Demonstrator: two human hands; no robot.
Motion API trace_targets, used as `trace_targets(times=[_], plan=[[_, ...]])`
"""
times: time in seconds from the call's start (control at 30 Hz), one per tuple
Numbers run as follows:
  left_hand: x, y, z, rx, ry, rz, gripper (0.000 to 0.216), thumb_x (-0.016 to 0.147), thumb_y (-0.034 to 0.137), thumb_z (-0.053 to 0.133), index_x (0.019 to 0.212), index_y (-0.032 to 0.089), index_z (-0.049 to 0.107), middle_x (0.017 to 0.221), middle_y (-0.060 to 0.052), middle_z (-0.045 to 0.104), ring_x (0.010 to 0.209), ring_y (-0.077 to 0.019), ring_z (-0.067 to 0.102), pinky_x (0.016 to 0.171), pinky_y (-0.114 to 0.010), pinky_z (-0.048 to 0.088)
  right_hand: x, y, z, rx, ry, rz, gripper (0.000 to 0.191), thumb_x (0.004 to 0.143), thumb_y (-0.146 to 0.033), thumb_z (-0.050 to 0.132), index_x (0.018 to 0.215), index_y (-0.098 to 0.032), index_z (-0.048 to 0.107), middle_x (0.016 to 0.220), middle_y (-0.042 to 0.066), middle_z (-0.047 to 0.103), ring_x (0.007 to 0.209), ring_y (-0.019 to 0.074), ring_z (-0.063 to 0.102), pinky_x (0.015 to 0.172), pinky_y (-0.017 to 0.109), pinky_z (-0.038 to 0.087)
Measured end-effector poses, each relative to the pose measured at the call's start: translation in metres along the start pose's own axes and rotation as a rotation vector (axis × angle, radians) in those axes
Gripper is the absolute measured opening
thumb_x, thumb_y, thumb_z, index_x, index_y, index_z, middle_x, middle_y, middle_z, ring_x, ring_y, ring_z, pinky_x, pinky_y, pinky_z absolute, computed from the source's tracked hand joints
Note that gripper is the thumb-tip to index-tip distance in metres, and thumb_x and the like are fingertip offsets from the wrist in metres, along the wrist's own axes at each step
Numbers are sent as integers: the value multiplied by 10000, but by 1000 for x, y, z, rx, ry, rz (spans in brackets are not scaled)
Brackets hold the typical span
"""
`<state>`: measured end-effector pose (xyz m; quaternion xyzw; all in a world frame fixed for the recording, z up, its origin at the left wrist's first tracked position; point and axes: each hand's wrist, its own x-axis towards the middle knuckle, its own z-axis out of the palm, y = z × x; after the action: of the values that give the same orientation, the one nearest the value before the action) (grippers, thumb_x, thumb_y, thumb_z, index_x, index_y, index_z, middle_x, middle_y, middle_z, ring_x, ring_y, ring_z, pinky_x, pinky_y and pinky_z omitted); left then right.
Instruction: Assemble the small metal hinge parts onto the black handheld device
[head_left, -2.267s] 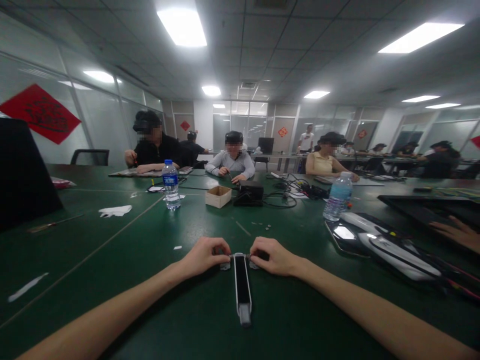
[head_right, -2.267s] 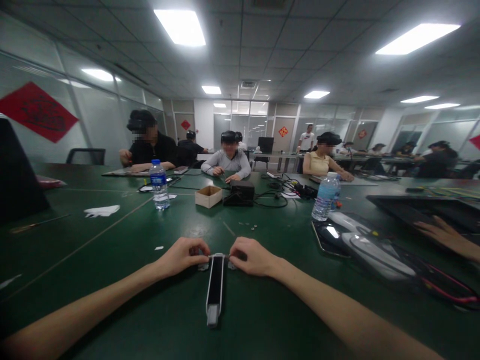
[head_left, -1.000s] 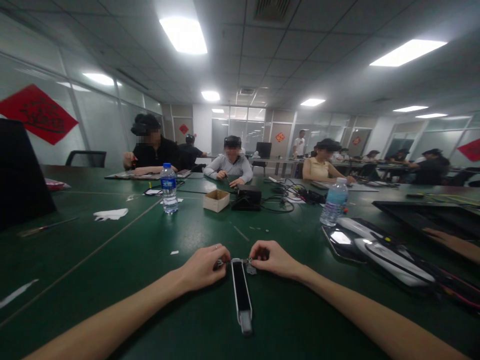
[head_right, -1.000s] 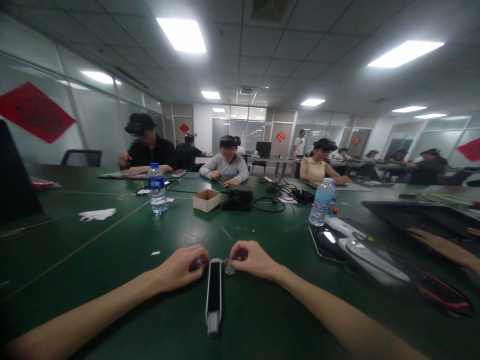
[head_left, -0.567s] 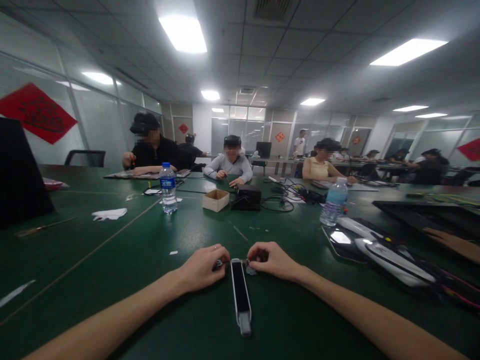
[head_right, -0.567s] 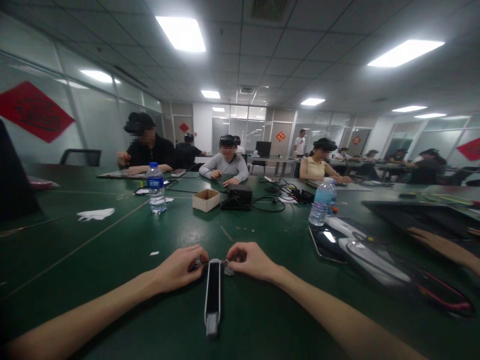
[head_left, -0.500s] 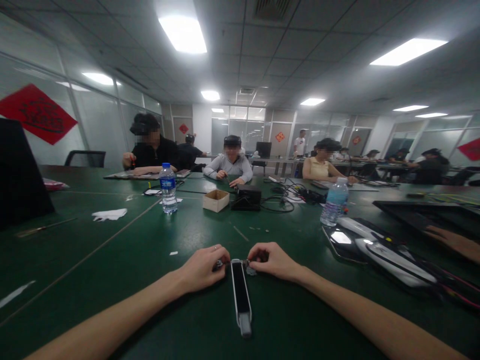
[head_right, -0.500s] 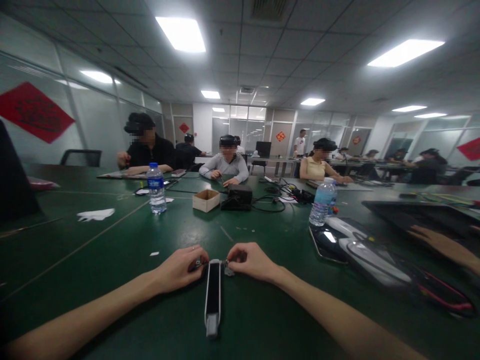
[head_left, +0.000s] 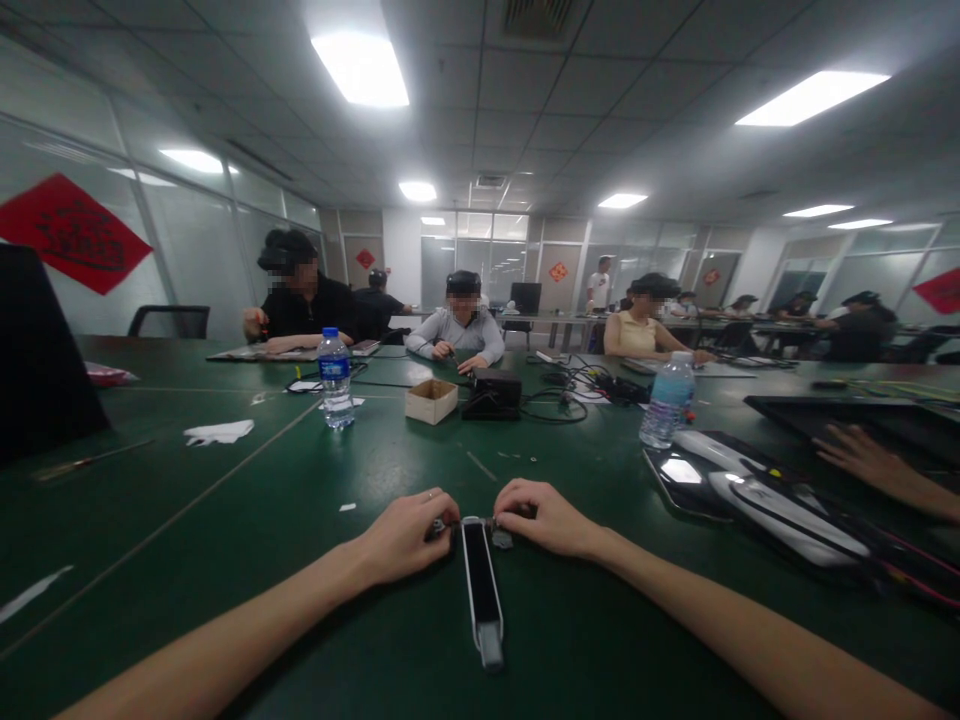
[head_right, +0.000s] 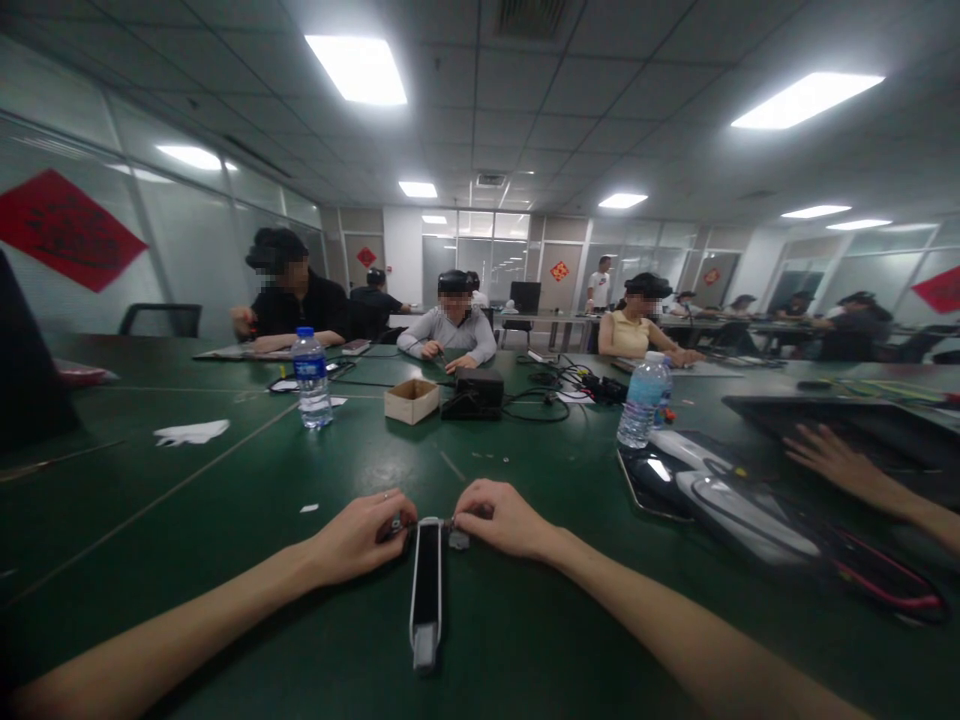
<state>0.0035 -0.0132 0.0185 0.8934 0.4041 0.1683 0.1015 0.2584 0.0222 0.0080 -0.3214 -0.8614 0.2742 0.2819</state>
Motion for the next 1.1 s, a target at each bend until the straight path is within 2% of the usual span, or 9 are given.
trace_targets(times=[0.13,0.3,0.4,0.5,0.63,0.77,0.93,1.1], plan=[[0,1,1,1,27,19,136,833,156,515,950,183,578,913,-22,611,730,-146,577,647,-235,445,0,1,2,-7,6,-40,146,878,-254,595,807,-175,695,936,47,663,857,162,608,777,283,473],[0,-1,1,-5,25,16,145,833,166,521,962,183,585,925,-25,612,744,-151,581,651,-236,446,-2,0,1,-62,0,10,166,816,-256,667,965,-182,670,955,31,638,812,154,579,713,269,469],[0,-3,2,-13,16,18,159,839,172,519,982,186,587,951,-28,616,766,-154,585,664,-239,448,-2,0,2,-57,7,-32,118,794,-217,677,903,-179,653,947,22,630,834,151,573,740,263,467],[-1,-4,3,-5,33,26,168,834,162,522,986,187,590,946,-25,618,773,-155,586,681,-245,448,-1,-1,3,-58,-6,-57,56,834,-221,639,859,-174,656,975,34,625,839,146,576,742,260,470],[-2,-1,2,-4,32,24,164,838,163,522,984,183,594,931,-21,615,745,-146,580,664,-239,443,-1,-4,3,-71,-17,-50,126,889,-252,583,832,-172,663,989,44,624,843,145,583,744,263,472],[-3,3,-3,-4,8,-1,151,844,164,524,978,182,591,949,-26,613,766,-151,584,666,-239,449,-1,-10,1,-80,12,-11,76,864,-229,605,905,-178,643,939,34,613,808,147,567,712,260,469],[-3,8,-5,-12,20,3,156,829,144,532,969,181,590,940,-27,616,755,-151,580,664,-241,451,-3,-15,-2,-77,-18,-22,67,846,-233,616,864,-173,642,956,35,599,791,140,561,720,260,472],[-3,10,-5,0,29,7,155,814,124,530,945,183,585,904,-20,615,740,-151,577,663,-239,447,-4,-16,-1,-54,-27,-56,33,822,-189,624,813,-162,640,990,50,605,867,158,587,782,273,478]])
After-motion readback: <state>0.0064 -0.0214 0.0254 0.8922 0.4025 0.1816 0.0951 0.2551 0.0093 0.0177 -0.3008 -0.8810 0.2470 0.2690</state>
